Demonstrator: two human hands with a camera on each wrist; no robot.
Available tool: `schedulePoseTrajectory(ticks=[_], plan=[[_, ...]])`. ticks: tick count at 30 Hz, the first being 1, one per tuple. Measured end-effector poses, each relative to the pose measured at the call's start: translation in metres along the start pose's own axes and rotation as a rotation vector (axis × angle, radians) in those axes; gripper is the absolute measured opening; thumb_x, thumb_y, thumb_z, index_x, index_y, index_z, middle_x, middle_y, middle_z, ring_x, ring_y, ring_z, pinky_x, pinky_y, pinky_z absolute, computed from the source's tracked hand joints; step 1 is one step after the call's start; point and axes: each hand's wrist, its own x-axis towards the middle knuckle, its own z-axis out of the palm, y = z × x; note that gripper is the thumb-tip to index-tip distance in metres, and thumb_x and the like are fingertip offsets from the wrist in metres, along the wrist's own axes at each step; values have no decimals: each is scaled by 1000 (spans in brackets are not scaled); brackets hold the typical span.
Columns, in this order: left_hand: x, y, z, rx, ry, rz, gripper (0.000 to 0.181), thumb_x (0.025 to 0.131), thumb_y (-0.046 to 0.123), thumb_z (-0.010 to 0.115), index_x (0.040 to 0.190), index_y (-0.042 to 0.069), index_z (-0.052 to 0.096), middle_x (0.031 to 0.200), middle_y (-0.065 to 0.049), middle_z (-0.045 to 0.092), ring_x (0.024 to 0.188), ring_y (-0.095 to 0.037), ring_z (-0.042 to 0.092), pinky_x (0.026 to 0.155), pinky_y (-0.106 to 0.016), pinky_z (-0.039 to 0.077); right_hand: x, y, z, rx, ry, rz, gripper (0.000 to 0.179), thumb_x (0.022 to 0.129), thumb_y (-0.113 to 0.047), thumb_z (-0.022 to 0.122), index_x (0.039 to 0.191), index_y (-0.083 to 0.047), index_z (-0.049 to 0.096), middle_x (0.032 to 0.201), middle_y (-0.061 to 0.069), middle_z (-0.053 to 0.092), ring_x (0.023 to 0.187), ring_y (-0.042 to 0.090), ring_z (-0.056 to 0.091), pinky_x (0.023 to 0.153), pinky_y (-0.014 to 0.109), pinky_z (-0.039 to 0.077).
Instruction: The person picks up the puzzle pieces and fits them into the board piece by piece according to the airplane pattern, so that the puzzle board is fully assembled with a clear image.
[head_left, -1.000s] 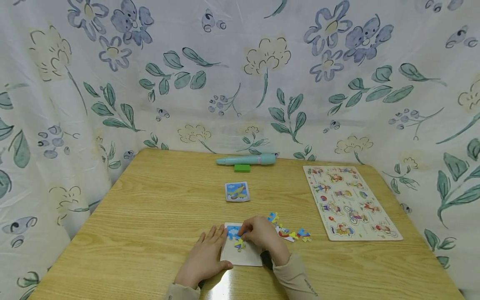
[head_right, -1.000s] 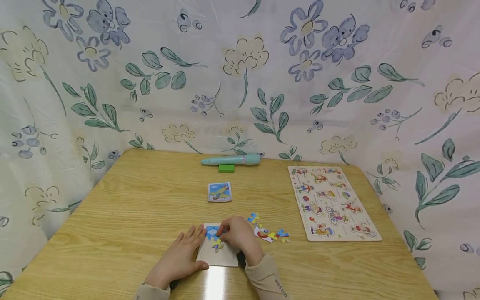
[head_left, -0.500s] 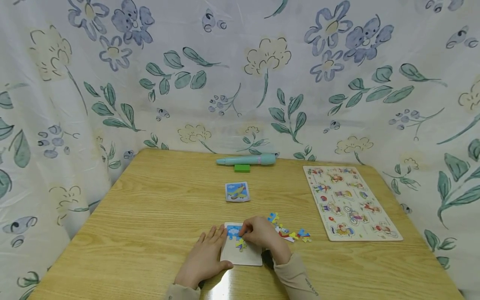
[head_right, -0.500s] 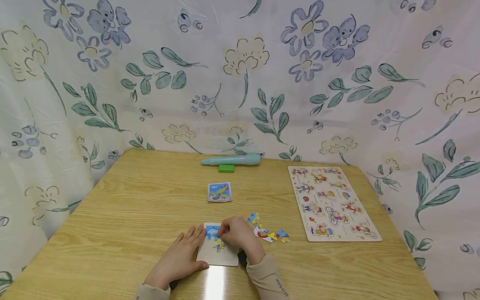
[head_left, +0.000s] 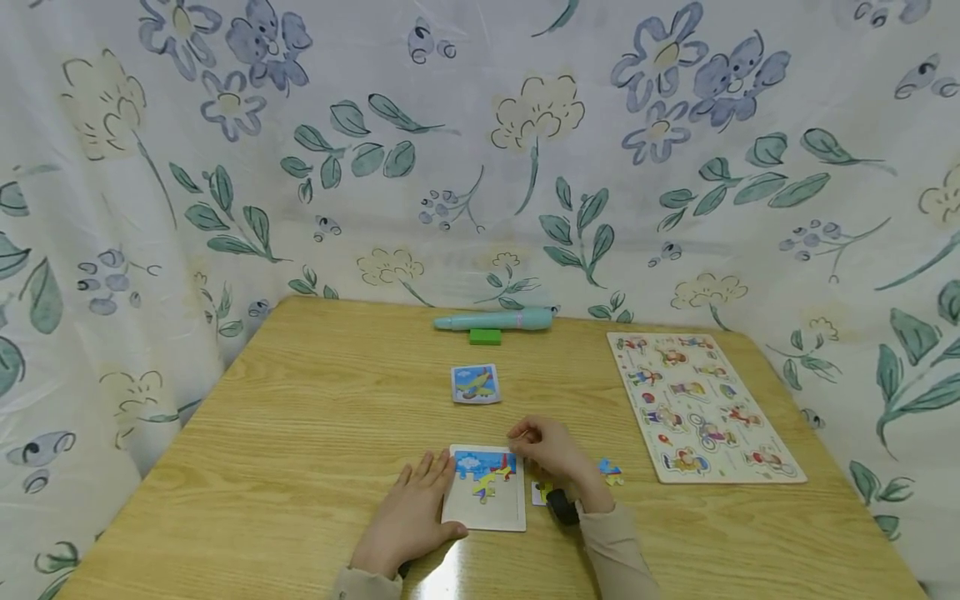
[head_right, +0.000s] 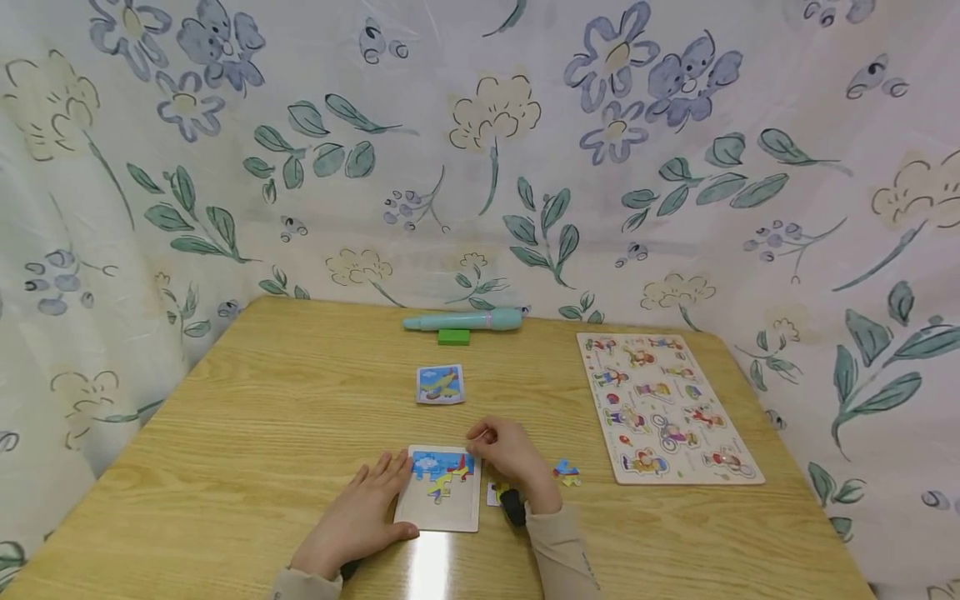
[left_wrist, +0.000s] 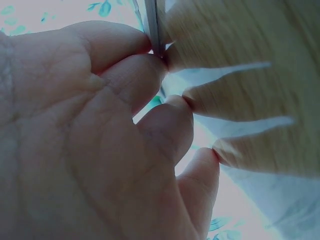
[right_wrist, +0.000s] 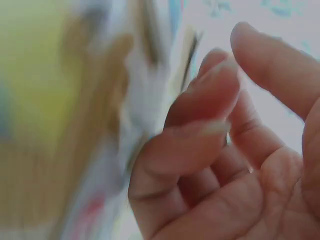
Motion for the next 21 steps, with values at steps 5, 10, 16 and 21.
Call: schedulePoseTrajectory(ticks=[5, 10, 16, 21], plan=[[1, 1, 0, -5, 6, 0, 91, 75, 42, 78, 145, -3, 40, 155, -20, 34, 143, -43, 29, 115, -64, 22, -7, 15, -24, -61, 207, 137, 23, 88, -11, 68, 106, 2, 64, 80, 7, 61, 65, 14, 53, 55, 24, 42], [0, 0, 1, -8, 8, -4, 91, 75, 43, 78, 144, -3, 40, 155, -20, 34, 144, -44, 29, 115, -64, 22, -10, 21, -33, -134, 253, 207, 34, 82, -17, 75, 108, 1, 62, 85, 9, 60, 74, 17, 55, 62, 25, 44], [0, 0, 2, -2, 10, -4, 91, 75, 44, 77, 144, -3, 41, 154, -20, 35, 143, -44, 29, 115, -65, 23, -9, 16, -32, -183, 216, 229, 44, 77, -19, 81, 110, -1, 60, 84, 6, 54, 70, 17, 47, 60, 26, 39], [1, 1, 1, 0, 10, 3, 91, 75, 44, 77, 144, -3, 41, 154, -20, 35, 143, -44, 30, 115, -65, 23, -10, 14, -30, -193, 215, 231, 36, 77, -13, 79, 107, -2, 61, 76, 4, 50, 63, 16, 44, 55, 26, 35]])
